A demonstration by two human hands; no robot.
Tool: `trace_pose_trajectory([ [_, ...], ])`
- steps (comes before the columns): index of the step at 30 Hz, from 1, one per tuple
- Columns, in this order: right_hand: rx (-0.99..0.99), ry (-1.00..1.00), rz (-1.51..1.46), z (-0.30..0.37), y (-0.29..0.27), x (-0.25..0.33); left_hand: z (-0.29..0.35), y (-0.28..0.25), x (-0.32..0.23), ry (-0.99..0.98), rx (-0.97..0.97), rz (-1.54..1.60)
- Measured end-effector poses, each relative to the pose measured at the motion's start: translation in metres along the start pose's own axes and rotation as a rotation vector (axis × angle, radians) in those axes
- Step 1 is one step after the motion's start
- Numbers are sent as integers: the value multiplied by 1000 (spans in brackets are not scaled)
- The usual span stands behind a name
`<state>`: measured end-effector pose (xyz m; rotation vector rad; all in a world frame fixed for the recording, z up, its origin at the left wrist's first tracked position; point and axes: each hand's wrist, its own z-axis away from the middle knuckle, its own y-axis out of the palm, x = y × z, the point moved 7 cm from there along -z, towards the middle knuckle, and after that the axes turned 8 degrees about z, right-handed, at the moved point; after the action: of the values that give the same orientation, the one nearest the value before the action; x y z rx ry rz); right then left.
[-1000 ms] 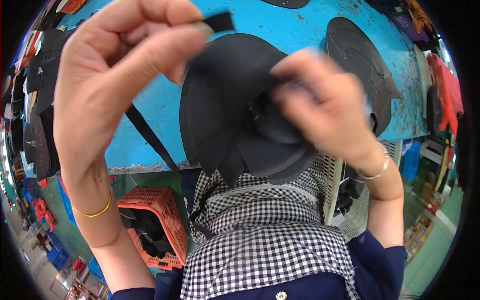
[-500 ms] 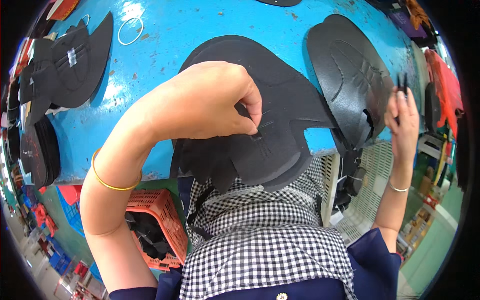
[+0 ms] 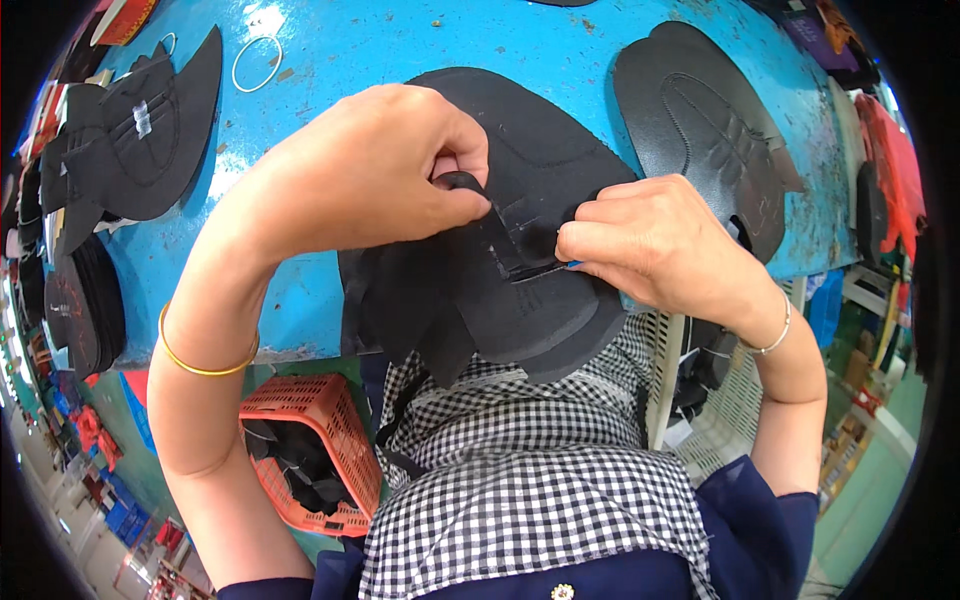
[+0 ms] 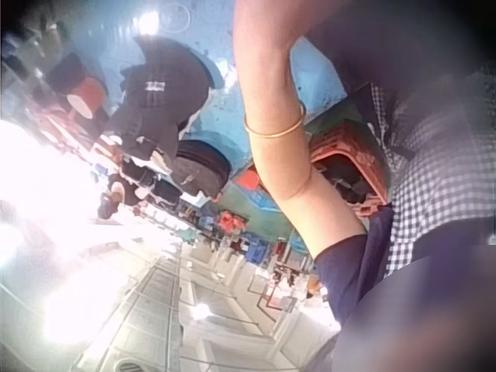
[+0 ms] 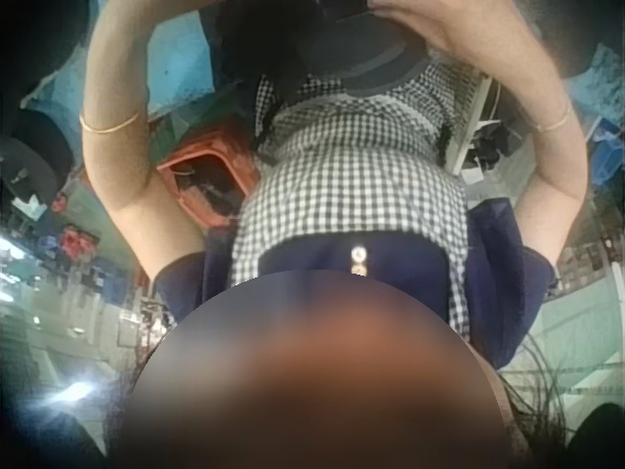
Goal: The person assembles components of a black shoe by applying adhesive with a brush and trimming excess material with scissors.
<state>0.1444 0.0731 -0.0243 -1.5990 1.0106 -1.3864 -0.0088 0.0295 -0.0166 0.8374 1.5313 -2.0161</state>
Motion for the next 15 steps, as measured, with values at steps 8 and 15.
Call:
trace_pose_trajectory([
  [8,-38,85,70,-14,0,2,-3,3,7,-80,30,-18],
  [15,-42,194,-10,-17,-13,-9,0,1,9,-74,57,0],
])
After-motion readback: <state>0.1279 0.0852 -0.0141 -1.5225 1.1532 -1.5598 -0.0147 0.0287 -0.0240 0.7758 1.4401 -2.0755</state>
